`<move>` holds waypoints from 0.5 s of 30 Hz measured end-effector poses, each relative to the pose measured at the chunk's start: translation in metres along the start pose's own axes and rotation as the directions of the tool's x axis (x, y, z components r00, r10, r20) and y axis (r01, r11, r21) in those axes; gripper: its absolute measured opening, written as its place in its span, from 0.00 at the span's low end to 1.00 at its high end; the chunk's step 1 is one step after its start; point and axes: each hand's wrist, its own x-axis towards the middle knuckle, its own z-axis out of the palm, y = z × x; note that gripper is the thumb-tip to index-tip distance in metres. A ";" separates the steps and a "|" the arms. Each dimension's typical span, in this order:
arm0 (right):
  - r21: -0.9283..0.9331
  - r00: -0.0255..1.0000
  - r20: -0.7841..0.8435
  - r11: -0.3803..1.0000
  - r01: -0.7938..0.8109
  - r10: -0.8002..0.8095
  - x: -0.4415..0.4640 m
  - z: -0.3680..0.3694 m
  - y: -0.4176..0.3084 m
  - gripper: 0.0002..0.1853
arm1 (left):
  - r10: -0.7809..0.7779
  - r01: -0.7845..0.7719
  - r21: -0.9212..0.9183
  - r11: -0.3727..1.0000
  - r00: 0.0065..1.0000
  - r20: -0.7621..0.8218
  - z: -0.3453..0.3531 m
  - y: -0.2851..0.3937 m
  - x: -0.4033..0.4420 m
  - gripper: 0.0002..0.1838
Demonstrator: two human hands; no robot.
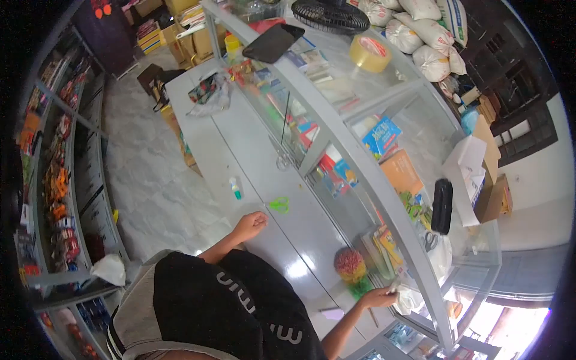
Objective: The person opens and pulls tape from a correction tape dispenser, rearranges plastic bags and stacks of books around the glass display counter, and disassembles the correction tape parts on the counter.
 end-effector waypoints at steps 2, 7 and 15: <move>0.187 0.993 0.065 0.977 -0.106 0.095 -0.062 -0.025 -0.075 0.13 | 0.047 -0.047 0.018 0.999 0.999 0.012 -0.022 0.001 0.033 0.11; 0.493 0.562 0.814 0.690 -0.530 -0.150 -0.169 0.002 -0.250 0.09 | 0.218 -0.240 0.191 0.952 0.967 0.129 -0.060 0.009 0.109 0.12; 0.684 0.358 0.529 0.636 0.358 -0.770 -0.194 0.174 -0.420 0.13 | 0.244 -0.354 0.260 0.898 0.894 0.375 -0.112 0.018 0.125 0.15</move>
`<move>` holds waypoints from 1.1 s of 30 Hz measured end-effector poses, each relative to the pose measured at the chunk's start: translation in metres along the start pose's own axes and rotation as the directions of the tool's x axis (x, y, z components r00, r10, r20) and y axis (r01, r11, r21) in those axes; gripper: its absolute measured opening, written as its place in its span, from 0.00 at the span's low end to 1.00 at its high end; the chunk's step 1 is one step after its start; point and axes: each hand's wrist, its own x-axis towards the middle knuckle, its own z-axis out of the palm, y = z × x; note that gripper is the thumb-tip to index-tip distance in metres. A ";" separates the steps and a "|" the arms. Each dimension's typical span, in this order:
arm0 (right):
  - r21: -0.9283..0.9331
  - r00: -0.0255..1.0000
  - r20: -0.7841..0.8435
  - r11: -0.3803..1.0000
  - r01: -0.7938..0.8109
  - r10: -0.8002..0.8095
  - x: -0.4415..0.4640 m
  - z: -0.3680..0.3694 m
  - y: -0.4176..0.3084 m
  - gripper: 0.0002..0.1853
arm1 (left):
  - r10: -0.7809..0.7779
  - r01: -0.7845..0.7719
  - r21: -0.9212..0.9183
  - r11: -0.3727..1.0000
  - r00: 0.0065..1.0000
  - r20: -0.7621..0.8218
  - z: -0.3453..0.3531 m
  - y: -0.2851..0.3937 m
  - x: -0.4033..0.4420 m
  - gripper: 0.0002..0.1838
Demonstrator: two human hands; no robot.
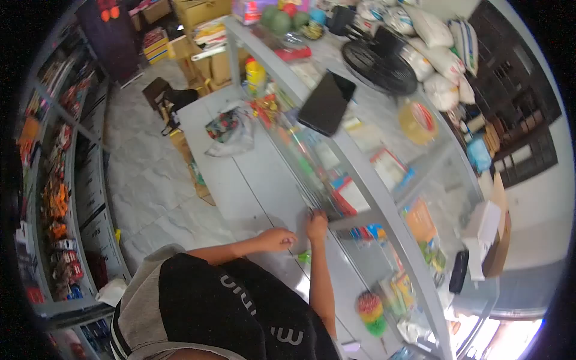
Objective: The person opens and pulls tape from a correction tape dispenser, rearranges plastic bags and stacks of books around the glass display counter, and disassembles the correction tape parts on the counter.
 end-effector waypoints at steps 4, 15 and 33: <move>-0.290 0.953 0.162 0.936 -0.201 0.255 0.020 0.005 -0.019 0.10 | -0.089 0.013 -0.313 0.950 0.969 -0.228 -0.012 -0.038 -0.041 0.15; 0.338 0.644 0.649 0.605 -0.721 0.406 -0.034 -0.044 -0.030 0.11 | -0.207 0.119 -0.329 0.937 0.946 -0.248 -0.035 -0.061 -0.041 0.11; 0.861 0.420 0.417 -0.202 -0.467 0.806 -0.318 -0.099 -0.120 0.13 | 0.163 -0.216 0.482 0.849 0.975 0.151 0.106 -0.007 -0.003 0.15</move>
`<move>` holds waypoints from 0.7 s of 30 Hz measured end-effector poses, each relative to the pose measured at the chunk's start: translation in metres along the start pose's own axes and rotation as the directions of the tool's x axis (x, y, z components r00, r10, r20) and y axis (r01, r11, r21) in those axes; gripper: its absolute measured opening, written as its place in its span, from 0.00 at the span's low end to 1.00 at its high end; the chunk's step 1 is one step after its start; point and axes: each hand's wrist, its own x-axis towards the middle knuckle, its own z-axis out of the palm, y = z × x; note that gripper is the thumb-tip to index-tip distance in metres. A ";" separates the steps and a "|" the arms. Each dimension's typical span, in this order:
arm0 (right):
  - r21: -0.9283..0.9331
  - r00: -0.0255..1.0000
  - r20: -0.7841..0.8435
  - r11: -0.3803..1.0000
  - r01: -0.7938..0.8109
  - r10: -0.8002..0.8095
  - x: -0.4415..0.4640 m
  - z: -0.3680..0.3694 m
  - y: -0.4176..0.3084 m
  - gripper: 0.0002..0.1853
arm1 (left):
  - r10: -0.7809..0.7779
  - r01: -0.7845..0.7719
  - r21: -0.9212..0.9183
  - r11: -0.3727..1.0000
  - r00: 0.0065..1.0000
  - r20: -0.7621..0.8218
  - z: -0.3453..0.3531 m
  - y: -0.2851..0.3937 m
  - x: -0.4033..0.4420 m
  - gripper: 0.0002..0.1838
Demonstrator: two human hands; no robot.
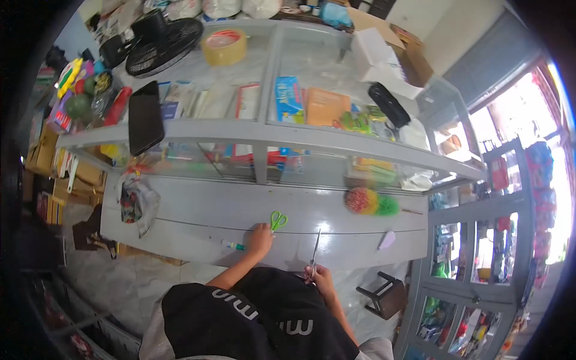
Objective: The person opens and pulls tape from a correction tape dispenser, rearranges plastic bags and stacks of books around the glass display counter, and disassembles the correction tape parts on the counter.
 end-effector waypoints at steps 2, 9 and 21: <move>-0.035 0.998 -0.045 0.999 0.029 -0.031 -0.001 -0.007 0.000 0.12 | -0.031 0.033 -0.037 0.999 0.999 0.044 0.004 0.004 -0.001 0.13; -0.460 0.800 -0.291 0.810 0.363 -0.524 0.010 -0.021 -0.019 0.14 | 0.160 0.067 -0.402 0.913 0.848 0.505 0.022 0.058 0.011 0.12; -0.246 0.981 0.154 0.957 0.150 -0.115 -0.011 -0.152 -0.077 0.14 | 0.438 0.533 -0.364 0.764 -0.016 0.899 0.007 0.194 0.034 0.18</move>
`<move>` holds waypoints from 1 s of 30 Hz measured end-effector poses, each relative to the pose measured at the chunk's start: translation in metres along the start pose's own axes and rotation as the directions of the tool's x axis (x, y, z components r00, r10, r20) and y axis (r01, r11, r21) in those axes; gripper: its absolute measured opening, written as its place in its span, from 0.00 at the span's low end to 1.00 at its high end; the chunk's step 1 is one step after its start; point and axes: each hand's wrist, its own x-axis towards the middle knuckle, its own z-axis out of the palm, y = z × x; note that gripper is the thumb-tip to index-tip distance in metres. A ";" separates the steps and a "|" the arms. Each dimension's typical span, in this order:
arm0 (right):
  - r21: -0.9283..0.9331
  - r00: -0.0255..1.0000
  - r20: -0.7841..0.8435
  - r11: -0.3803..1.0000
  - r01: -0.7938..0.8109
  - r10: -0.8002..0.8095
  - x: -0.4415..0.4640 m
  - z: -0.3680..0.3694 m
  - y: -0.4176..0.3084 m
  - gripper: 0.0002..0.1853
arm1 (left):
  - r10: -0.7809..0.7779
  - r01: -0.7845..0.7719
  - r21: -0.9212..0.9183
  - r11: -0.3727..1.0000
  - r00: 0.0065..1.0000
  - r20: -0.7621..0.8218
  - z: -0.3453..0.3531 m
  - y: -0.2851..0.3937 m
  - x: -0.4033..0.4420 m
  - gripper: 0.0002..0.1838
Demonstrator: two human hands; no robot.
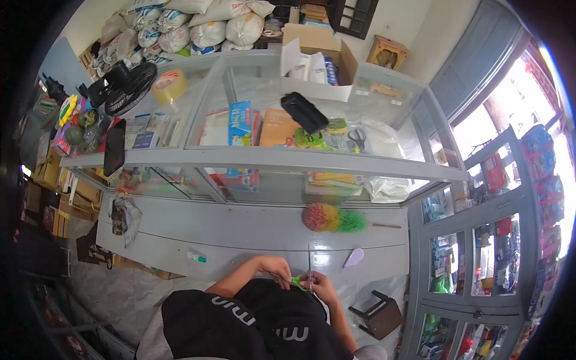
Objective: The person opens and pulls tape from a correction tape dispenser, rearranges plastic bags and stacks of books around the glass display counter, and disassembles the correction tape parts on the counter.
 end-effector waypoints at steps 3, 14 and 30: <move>0.002 0.993 0.112 1.000 -0.023 0.022 -0.012 -0.032 0.002 0.16 | 0.021 -0.019 -0.019 1.000 0.997 0.069 0.002 0.013 0.028 0.20; 0.606 0.921 -0.388 0.764 0.222 0.040 0.053 -0.240 -0.045 0.13 | 0.247 -0.570 -0.512 0.643 0.787 -0.565 -0.015 0.067 0.038 0.20; -0.962 0.832 -0.273 0.163 -0.221 -0.483 0.307 -0.291 -0.229 0.11 | -0.241 -0.759 -0.137 0.636 -0.028 -0.970 0.062 -0.001 0.040 0.14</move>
